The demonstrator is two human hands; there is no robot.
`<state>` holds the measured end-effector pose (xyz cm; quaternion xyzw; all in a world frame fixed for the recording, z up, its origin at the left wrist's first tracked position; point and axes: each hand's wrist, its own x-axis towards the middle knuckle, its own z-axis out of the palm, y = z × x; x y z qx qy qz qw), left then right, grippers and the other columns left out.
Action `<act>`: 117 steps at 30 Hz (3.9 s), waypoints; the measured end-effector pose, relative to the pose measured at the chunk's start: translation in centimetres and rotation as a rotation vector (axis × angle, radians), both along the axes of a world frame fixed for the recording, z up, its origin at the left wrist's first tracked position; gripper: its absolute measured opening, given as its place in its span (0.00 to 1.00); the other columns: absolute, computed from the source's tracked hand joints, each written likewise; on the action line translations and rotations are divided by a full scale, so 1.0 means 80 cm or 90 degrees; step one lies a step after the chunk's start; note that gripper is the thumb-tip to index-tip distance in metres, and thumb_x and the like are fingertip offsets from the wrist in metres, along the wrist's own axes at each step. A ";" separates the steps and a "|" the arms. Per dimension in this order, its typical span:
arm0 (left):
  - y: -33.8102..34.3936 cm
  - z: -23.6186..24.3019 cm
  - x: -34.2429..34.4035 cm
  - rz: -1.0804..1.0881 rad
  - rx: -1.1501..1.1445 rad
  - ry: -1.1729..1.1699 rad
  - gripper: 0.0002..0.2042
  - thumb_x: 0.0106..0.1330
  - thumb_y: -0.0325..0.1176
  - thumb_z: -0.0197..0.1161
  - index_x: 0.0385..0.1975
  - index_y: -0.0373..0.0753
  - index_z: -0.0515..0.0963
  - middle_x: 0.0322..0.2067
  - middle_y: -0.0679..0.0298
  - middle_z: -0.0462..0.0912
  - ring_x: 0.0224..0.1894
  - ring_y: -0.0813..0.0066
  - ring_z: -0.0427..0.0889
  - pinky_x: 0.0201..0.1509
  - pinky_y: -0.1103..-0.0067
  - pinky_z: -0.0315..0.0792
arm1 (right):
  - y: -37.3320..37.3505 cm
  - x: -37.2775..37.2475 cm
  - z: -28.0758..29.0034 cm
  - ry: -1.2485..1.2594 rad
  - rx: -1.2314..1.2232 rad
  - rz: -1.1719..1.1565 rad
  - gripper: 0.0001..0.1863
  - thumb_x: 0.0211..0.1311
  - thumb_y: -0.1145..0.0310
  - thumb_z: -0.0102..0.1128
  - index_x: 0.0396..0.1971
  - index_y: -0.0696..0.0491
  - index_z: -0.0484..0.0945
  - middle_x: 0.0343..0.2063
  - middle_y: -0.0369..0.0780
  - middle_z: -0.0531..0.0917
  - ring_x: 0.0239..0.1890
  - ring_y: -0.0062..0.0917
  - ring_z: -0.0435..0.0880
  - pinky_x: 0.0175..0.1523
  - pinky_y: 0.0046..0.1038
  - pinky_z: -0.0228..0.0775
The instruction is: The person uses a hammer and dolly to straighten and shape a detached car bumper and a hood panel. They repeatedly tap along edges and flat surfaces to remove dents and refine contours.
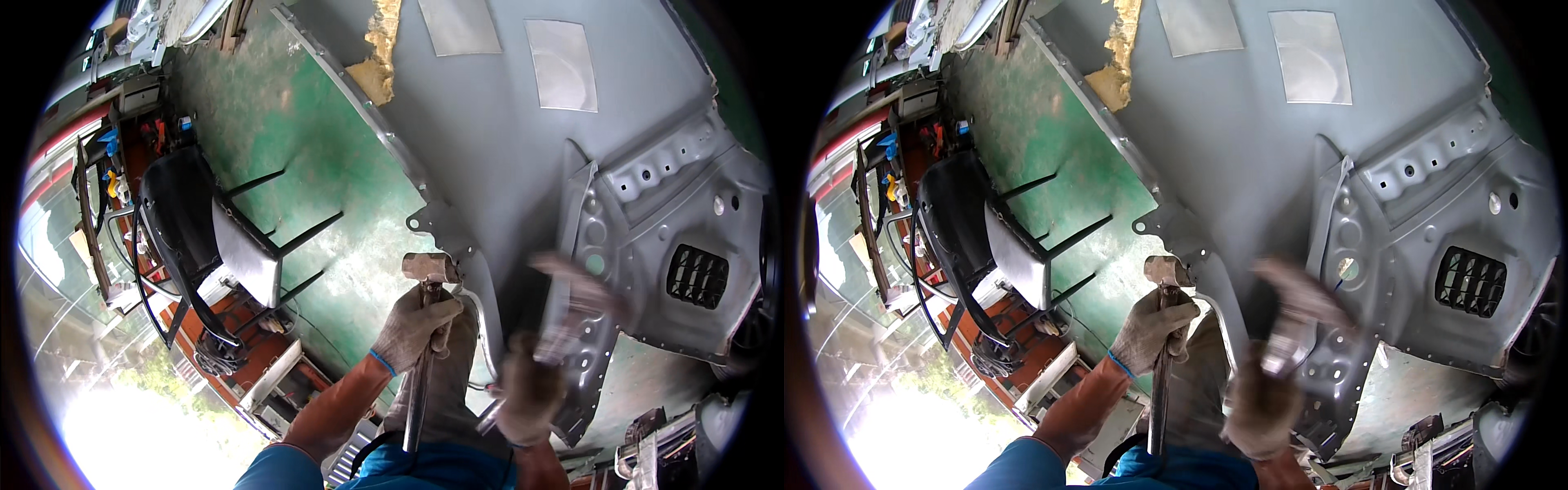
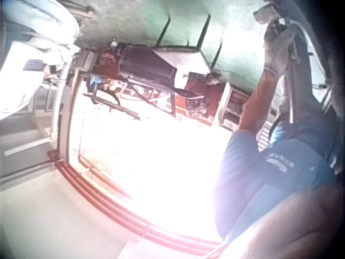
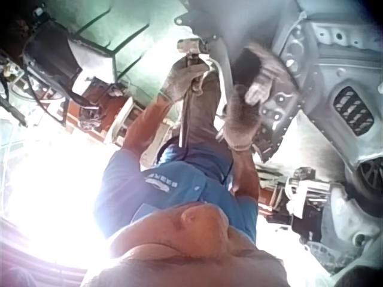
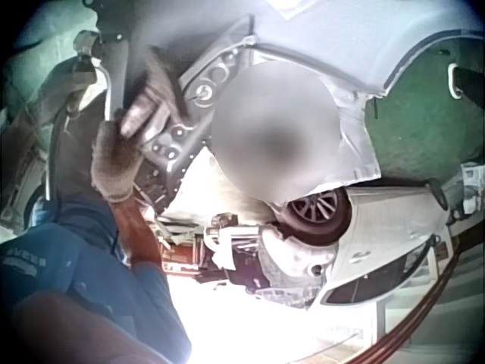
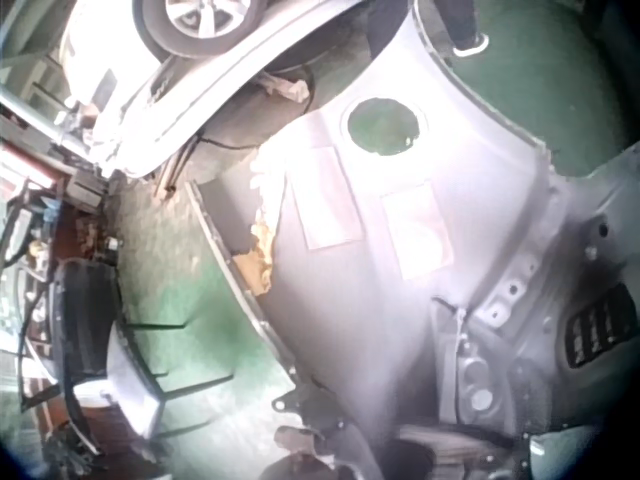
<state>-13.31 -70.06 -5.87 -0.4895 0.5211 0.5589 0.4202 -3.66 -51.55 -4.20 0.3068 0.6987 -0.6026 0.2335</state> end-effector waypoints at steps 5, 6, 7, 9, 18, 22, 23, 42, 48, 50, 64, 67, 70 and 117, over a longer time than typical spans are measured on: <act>0.000 0.000 0.000 0.012 0.017 0.022 0.07 0.68 0.30 0.67 0.33 0.35 0.76 0.18 0.67 0.75 0.14 0.79 0.73 0.18 0.78 0.72 | 0.000 -0.037 -0.006 -0.043 -0.039 0.213 0.16 0.71 0.58 0.66 0.38 0.56 0.76 0.18 0.45 0.82 0.22 0.39 0.87 0.28 0.38 0.76; 0.002 0.000 -0.001 0.011 0.006 0.017 0.07 0.68 0.30 0.66 0.34 0.35 0.76 0.18 0.67 0.75 0.14 0.79 0.73 0.18 0.78 0.72 | 0.000 -0.049 -0.003 -0.119 -0.082 0.171 0.15 0.71 0.59 0.66 0.39 0.57 0.76 0.18 0.44 0.82 0.21 0.37 0.86 0.27 0.37 0.76; 0.003 0.000 -0.002 0.010 -0.004 0.013 0.07 0.69 0.30 0.66 0.34 0.35 0.76 0.18 0.67 0.75 0.14 0.79 0.73 0.18 0.78 0.72 | 0.000 -0.057 0.001 -0.195 -0.124 0.127 0.15 0.71 0.59 0.65 0.39 0.57 0.76 0.18 0.43 0.82 0.20 0.34 0.86 0.27 0.36 0.76; 0.006 0.000 0.000 0.019 -0.022 0.018 0.07 0.67 0.28 0.67 0.34 0.36 0.75 0.17 0.67 0.74 0.13 0.79 0.72 0.17 0.78 0.71 | 0.003 -0.065 0.011 -0.254 -0.132 0.080 0.14 0.70 0.61 0.65 0.39 0.57 0.76 0.17 0.40 0.82 0.19 0.28 0.85 0.26 0.33 0.75; 0.001 -0.004 0.002 0.011 -0.011 0.033 0.07 0.70 0.31 0.65 0.34 0.35 0.75 0.18 0.67 0.74 0.14 0.81 0.71 0.19 0.79 0.72 | -0.008 -0.017 0.000 -0.034 -0.084 0.004 0.15 0.73 0.64 0.62 0.48 0.60 0.75 0.17 0.34 0.78 0.15 0.21 0.75 0.21 0.28 0.67; -0.008 -0.006 0.005 -0.002 -0.001 0.031 0.07 0.70 0.31 0.65 0.33 0.35 0.75 0.18 0.67 0.74 0.14 0.81 0.71 0.19 0.79 0.71 | -0.007 -0.032 -0.009 -0.096 -0.094 0.151 0.15 0.74 0.61 0.61 0.37 0.59 0.74 0.18 0.36 0.80 0.18 0.21 0.81 0.24 0.31 0.72; -0.006 -0.008 0.004 -0.004 -0.010 0.030 0.07 0.70 0.31 0.65 0.33 0.35 0.75 0.18 0.67 0.74 0.14 0.81 0.71 0.18 0.79 0.70 | -0.007 -0.035 -0.008 -0.127 -0.090 0.160 0.15 0.72 0.60 0.63 0.38 0.59 0.75 0.19 0.40 0.81 0.21 0.29 0.83 0.26 0.34 0.74; -0.004 -0.001 0.013 -0.016 -0.019 0.037 0.07 0.70 0.29 0.66 0.33 0.35 0.76 0.18 0.67 0.75 0.15 0.80 0.73 0.19 0.80 0.69 | -0.008 -0.049 -0.005 -0.107 -0.035 0.189 0.16 0.70 0.59 0.66 0.38 0.58 0.78 0.21 0.47 0.84 0.23 0.41 0.88 0.28 0.37 0.78; -0.001 -0.002 0.008 0.014 -0.008 0.020 0.08 0.71 0.31 0.65 0.32 0.35 0.76 0.17 0.67 0.75 0.14 0.81 0.72 0.18 0.80 0.68 | 0.013 -0.050 0.028 -0.201 -0.173 -0.260 0.10 0.67 0.71 0.67 0.42 0.59 0.79 0.19 0.40 0.81 0.19 0.19 0.81 0.25 0.26 0.72; 0.000 -0.001 0.009 0.024 -0.004 0.013 0.08 0.71 0.31 0.64 0.31 0.35 0.76 0.17 0.67 0.74 0.14 0.81 0.71 0.18 0.80 0.68 | 0.011 -0.029 0.022 -0.107 -0.133 -0.111 0.09 0.67 0.70 0.66 0.41 0.59 0.80 0.21 0.44 0.83 0.18 0.27 0.81 0.25 0.30 0.73; 0.016 0.000 0.010 0.062 -0.026 0.034 0.12 0.70 0.30 0.64 0.23 0.37 0.75 0.14 0.67 0.74 0.14 0.80 0.73 0.18 0.80 0.70 | 0.002 -0.044 0.026 -0.237 -0.220 -0.260 0.09 0.69 0.71 0.64 0.43 0.59 0.77 0.20 0.38 0.82 0.19 0.21 0.82 0.25 0.27 0.72; 0.014 0.000 0.013 0.022 -0.041 0.044 0.11 0.70 0.30 0.64 0.23 0.37 0.76 0.15 0.67 0.75 0.13 0.80 0.73 0.18 0.80 0.70 | -0.003 -0.004 -0.015 -0.090 -0.105 0.125 0.11 0.71 0.66 0.63 0.40 0.58 0.77 0.19 0.34 0.80 0.17 0.17 0.78 0.22 0.25 0.69; 0.013 0.000 0.015 0.020 -0.013 0.037 0.11 0.70 0.30 0.64 0.25 0.37 0.76 0.15 0.67 0.75 0.14 0.80 0.73 0.18 0.80 0.70 | 0.002 -0.021 -0.008 -0.151 -0.133 0.152 0.13 0.73 0.63 0.61 0.39 0.59 0.76 0.18 0.33 0.78 0.16 0.16 0.78 0.21 0.24 0.69; 0.022 -0.003 0.024 0.058 -0.085 0.045 0.04 0.68 0.27 0.65 0.32 0.35 0.77 0.17 0.67 0.75 0.14 0.79 0.73 0.18 0.79 0.72 | 0.011 -0.048 0.018 -0.258 -0.242 -0.167 0.10 0.70 0.67 0.64 0.41 0.58 0.79 0.19 0.37 0.82 0.19 0.17 0.81 0.25 0.26 0.73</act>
